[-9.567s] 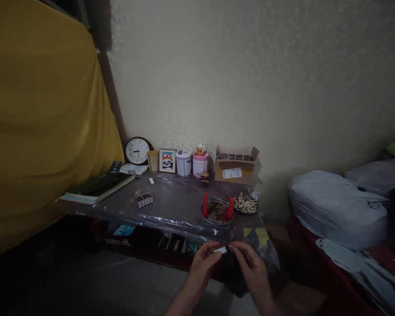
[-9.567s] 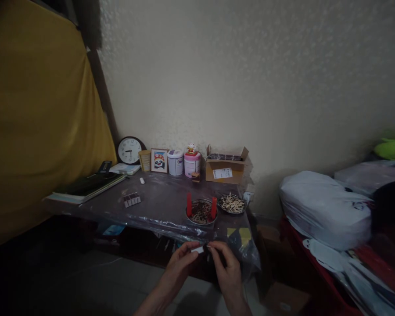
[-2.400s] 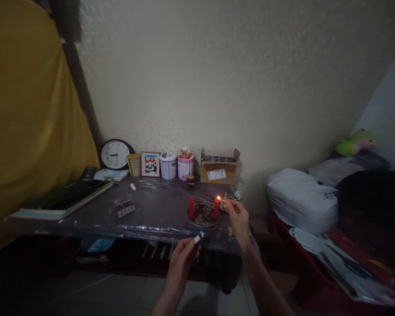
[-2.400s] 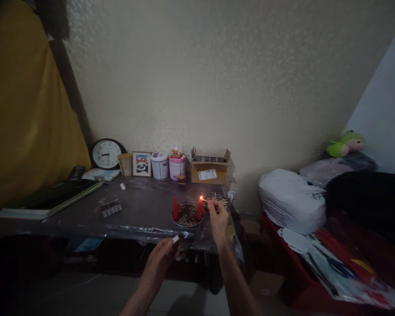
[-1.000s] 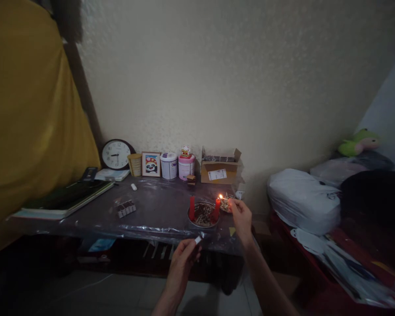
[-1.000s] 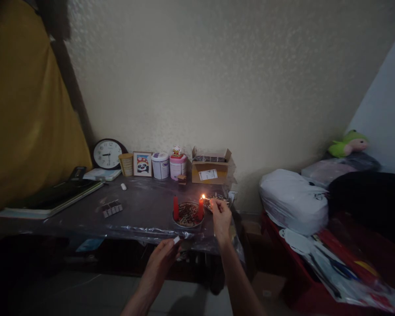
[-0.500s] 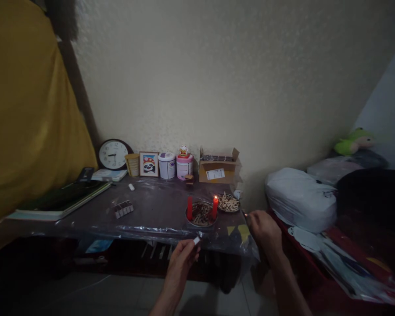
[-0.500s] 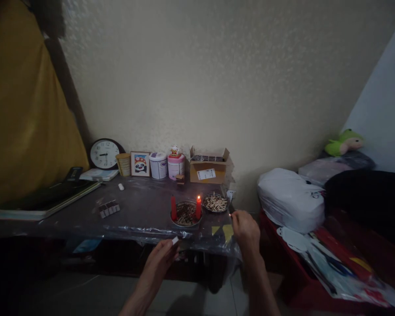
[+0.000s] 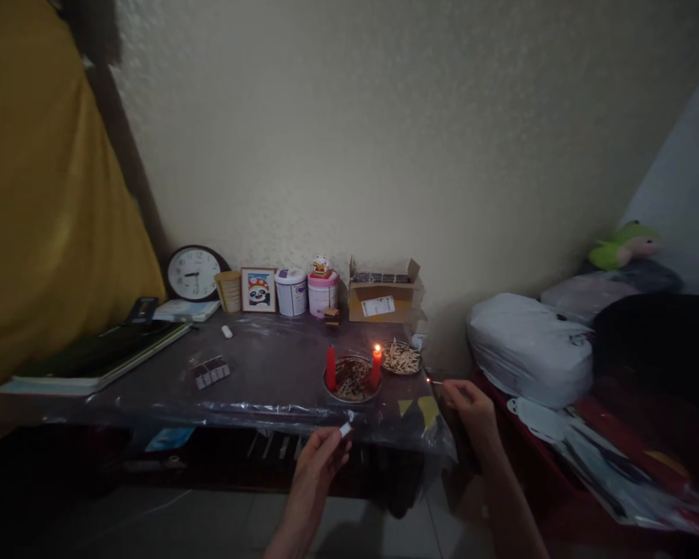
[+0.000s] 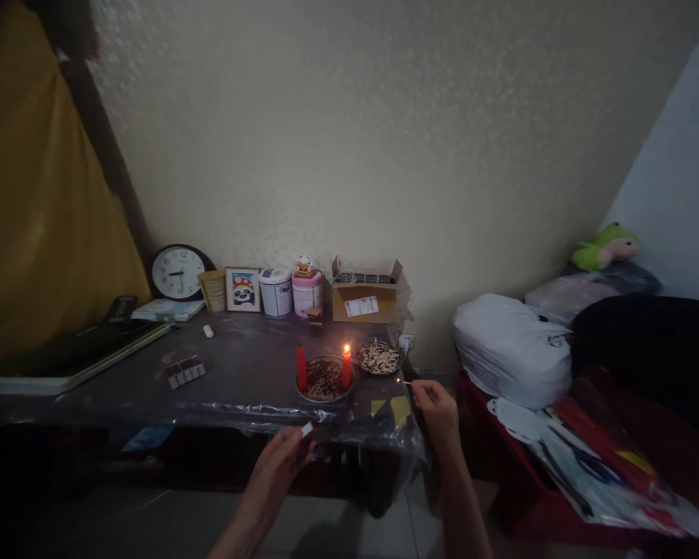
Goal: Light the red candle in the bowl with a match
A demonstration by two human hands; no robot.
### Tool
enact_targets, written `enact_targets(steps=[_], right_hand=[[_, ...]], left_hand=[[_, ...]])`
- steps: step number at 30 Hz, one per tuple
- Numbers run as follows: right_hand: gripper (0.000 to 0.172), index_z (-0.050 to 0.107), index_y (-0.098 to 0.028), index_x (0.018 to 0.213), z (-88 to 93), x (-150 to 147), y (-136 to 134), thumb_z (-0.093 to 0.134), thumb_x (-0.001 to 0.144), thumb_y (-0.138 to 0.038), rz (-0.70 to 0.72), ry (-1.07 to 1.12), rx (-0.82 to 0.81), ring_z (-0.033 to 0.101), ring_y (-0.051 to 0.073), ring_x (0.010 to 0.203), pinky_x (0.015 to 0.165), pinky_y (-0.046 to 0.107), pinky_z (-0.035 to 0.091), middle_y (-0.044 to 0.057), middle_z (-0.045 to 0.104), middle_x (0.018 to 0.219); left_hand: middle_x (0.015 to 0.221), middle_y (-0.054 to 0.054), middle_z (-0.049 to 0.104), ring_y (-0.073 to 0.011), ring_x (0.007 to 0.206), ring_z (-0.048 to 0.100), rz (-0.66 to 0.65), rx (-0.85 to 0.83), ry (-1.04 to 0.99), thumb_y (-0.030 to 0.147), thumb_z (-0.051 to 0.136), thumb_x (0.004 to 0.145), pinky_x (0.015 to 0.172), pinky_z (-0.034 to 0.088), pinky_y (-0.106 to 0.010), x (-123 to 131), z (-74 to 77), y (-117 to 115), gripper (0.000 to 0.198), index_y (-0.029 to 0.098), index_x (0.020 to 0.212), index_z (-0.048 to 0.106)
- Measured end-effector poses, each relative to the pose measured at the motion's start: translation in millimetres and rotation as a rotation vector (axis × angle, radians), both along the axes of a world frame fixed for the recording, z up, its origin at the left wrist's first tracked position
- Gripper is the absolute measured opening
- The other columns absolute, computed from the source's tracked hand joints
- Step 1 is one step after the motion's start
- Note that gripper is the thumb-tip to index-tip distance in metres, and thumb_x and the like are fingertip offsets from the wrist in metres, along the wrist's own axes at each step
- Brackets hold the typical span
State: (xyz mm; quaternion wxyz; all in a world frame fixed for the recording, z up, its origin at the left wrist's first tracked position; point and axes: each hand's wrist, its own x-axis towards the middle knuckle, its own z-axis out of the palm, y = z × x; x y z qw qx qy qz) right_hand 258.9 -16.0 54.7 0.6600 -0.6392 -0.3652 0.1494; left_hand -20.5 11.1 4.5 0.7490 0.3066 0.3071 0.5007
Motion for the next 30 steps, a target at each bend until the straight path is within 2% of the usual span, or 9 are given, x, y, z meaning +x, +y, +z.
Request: enact_targets(steps=[10, 14, 18, 20, 23, 26, 30], right_hand=[[0.022, 0.065, -0.018, 0.069, -11.1, -6.1, 4.7, 0.069, 0.056, -0.036, 0.032, 0.210, 0.063, 0.061, 0.017, 0.063, 0.061, 0.028, 0.052, 0.002, 0.065, 0.068], [0.025, 0.065, -0.019, 0.070, 0.5, -12.7, 0.0, 0.070, 0.057, -0.039, 0.093, 0.231, 0.082, 0.061, 0.017, 0.065, 0.060, 0.028, 0.052, 0.002, 0.064, 0.071], [0.024, 0.060, -0.023, 0.071, 17.9, -16.9, -15.1, 0.058, 0.070, -0.047, 0.248, 0.155, 0.110, 0.057, 0.014, 0.059, 0.056, 0.027, 0.049, 0.000, 0.060, 0.068], [0.022, 0.059, -0.022, 0.066, 21.1, -17.6, -21.3, 0.057, 0.071, -0.044, 0.290, 0.097, 0.084, 0.055, 0.014, 0.056, 0.053, 0.027, 0.046, -0.001, 0.058, 0.064], [0.015, 0.061, -0.020, 0.060, 18.4, -16.6, -22.8, 0.068, 0.061, -0.034, 0.223, -0.009, 0.009, 0.056, 0.016, 0.059, 0.056, 0.026, 0.044, 0.000, 0.060, 0.062], [0.016, 0.064, -0.020, 0.066, 11.7, -14.9, -16.2, 0.066, 0.061, -0.035, 0.075, -0.096, -0.069, 0.057, 0.018, 0.064, 0.058, 0.026, 0.042, 0.000, 0.062, 0.065], [0.021, 0.064, -0.019, 0.071, 3.9, -16.3, -6.5, 0.066, 0.062, -0.038, 0.077, 0.022, -0.081, 0.057, 0.017, 0.061, 0.056, 0.025, 0.043, -0.001, 0.061, 0.062]], left_hand=[[0.085, -0.005, 0.067, -0.0145, 0.077, 0.061, -0.030, -0.005, -0.004, 0.036, 0.071, 0.065, 0.073, 0.046, -0.026, 0.8, -2.8, -0.9, 0.024, 0.016, 0.075, 0.062], [0.083, -0.005, 0.066, -0.0142, 0.076, 0.061, -0.033, -0.002, 0.015, 0.036, 0.071, 0.065, 0.071, 0.046, -0.026, 1.0, -4.1, -0.4, 0.025, 0.016, 0.075, 0.062], [0.082, -0.004, 0.066, -0.0138, 0.076, 0.061, -0.036, -0.009, 0.018, 0.036, 0.070, 0.066, 0.072, 0.046, -0.025, 0.6, -6.4, -0.5, 0.023, 0.017, 0.075, 0.062], [0.082, -0.003, 0.066, -0.0133, 0.076, 0.061, -0.041, -0.013, 0.024, 0.037, 0.070, 0.066, 0.072, 0.046, -0.025, 1.1, -7.3, -0.5, 0.023, 0.017, 0.075, 0.062], [0.081, -0.004, 0.067, -0.0138, 0.075, 0.061, -0.039, -0.023, 0.045, 0.037, 0.071, 0.065, 0.071, 0.046, -0.025, 2.4, -8.5, -0.3, 0.024, 0.017, 0.075, 0.063], [0.081, -0.004, 0.067, -0.0148, 0.075, 0.062, -0.037, -0.025, 0.043, 0.037, 0.071, 0.064, 0.071, 0.047, -0.026, 3.3, -9.3, 0.0, 0.025, 0.016, 0.074, 0.062], [0.086, -0.005, 0.067, -0.0152, 0.078, 0.062, -0.055, -0.019, 0.036, 0.036, 0.070, 0.066, 0.072, 0.047, -0.026, 3.8, -9.1, -0.8, 0.023, 0.017, 0.076, 0.062]])
